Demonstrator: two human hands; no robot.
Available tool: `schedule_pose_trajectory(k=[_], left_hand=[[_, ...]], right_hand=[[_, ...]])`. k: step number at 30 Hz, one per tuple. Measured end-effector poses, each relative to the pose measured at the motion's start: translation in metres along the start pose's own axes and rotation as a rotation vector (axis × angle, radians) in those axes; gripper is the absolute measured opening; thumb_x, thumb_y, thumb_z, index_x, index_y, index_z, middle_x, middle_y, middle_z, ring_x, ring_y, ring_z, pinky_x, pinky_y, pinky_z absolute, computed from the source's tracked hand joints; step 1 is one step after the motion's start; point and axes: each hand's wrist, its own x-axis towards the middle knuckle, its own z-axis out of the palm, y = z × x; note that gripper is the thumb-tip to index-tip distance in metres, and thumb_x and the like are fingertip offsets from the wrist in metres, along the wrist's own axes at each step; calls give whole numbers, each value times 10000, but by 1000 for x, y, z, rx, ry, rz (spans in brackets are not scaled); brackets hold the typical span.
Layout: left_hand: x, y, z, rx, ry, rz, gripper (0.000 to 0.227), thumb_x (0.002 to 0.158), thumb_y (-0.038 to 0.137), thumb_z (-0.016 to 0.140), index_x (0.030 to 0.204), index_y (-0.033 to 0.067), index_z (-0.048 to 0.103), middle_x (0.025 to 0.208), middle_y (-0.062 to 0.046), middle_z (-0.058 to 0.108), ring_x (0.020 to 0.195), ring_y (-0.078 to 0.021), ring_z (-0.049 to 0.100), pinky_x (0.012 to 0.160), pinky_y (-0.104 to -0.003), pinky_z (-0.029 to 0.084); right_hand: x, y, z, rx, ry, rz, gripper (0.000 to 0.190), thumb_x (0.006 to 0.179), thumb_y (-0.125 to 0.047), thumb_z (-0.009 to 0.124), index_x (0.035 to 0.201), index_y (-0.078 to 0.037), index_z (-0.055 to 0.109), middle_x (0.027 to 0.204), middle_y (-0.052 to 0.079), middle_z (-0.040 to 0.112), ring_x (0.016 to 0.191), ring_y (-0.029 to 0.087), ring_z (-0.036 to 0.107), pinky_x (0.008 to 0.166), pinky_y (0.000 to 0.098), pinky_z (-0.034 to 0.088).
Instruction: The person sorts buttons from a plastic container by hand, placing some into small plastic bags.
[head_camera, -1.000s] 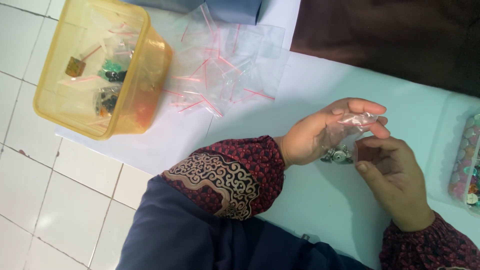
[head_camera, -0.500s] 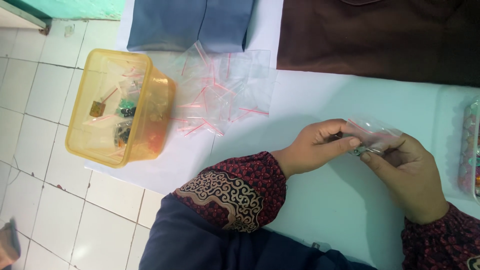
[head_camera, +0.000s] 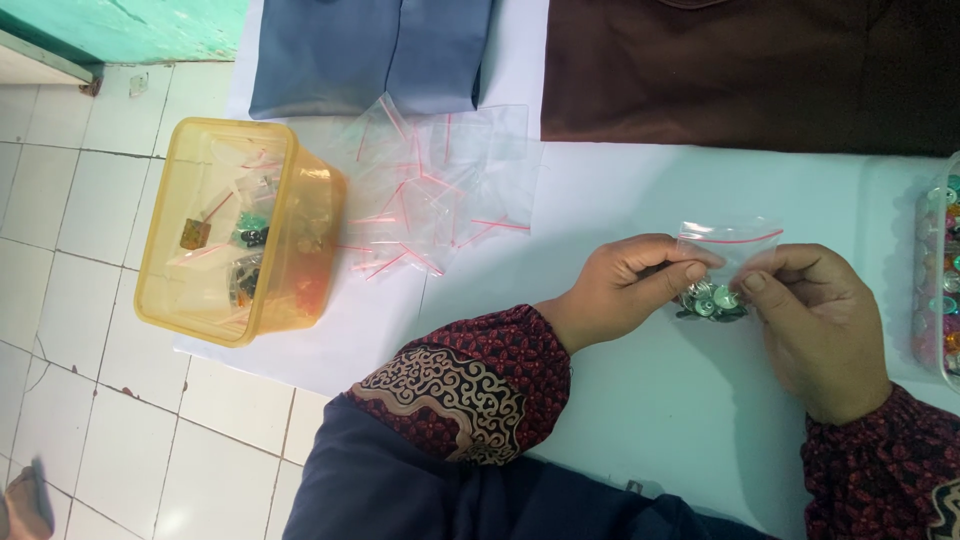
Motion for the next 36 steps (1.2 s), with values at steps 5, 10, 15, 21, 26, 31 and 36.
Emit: schedule_pose_trajectory(k=[5, 10, 15, 21, 26, 31, 36], left_hand=[[1, 1, 0, -14, -58, -63, 241, 1068, 225, 622, 1281, 145, 701, 950, 37, 663, 864, -76, 611, 814, -216, 565], [1, -4, -1, 96, -81, -18, 225, 1057, 121, 623, 1266, 163, 693, 944, 23, 694, 821, -75, 623, 769, -211, 552], [5, -17, -9, 235, -41, 48, 244, 1026, 129, 667, 1254, 212, 697, 1005, 23, 692, 830, -70, 643, 788, -205, 561], [10, -13, -15, 234, -88, 19, 240, 1004, 162, 681, 1243, 185, 694, 967, 15, 680, 789, -74, 633, 747, -211, 569], [14, -7, -17, 330, -72, 100, 175, 1038, 275, 601, 1090, 161, 723, 879, 35, 694, 817, -95, 642, 752, -229, 547], [10, -18, -14, 297, -68, 59, 224, 1024, 183, 666, 1246, 212, 677, 997, 20, 692, 804, -80, 662, 733, -204, 590], [12, -2, -16, 232, -64, 98, 166, 1041, 232, 618, 1149, 137, 701, 925, 13, 686, 792, -93, 641, 721, -223, 569]], right_hand=[[4, 9, -7, -53, 90, 9, 89, 1050, 5, 622, 1118, -50, 605, 986, 92, 664, 929, 140, 653, 929, 229, 544], [6, 2, -5, -121, 11, -14, 77, 1040, 10, 625, 1106, -28, 615, 931, 113, 651, 854, 178, 633, 836, 273, 545], [6, -3, -1, -182, 58, 42, 80, 1032, 22, 646, 1091, -21, 613, 953, 119, 667, 845, 182, 650, 832, 275, 580], [7, -23, 7, -293, 28, 75, 43, 1053, -2, 637, 1082, 9, 609, 868, 172, 670, 761, 249, 673, 770, 328, 610], [7, -28, 11, -402, 26, 95, 69, 1071, -47, 631, 1055, 19, 639, 879, 166, 698, 758, 254, 692, 783, 333, 601], [6, -31, 13, -405, 1, 32, 66, 1036, -6, 652, 1096, -15, 627, 894, 147, 690, 844, 210, 684, 858, 301, 592], [5, -26, 9, -414, -4, 18, 36, 1050, -22, 650, 1075, 3, 652, 900, 147, 691, 845, 220, 687, 837, 313, 599]])
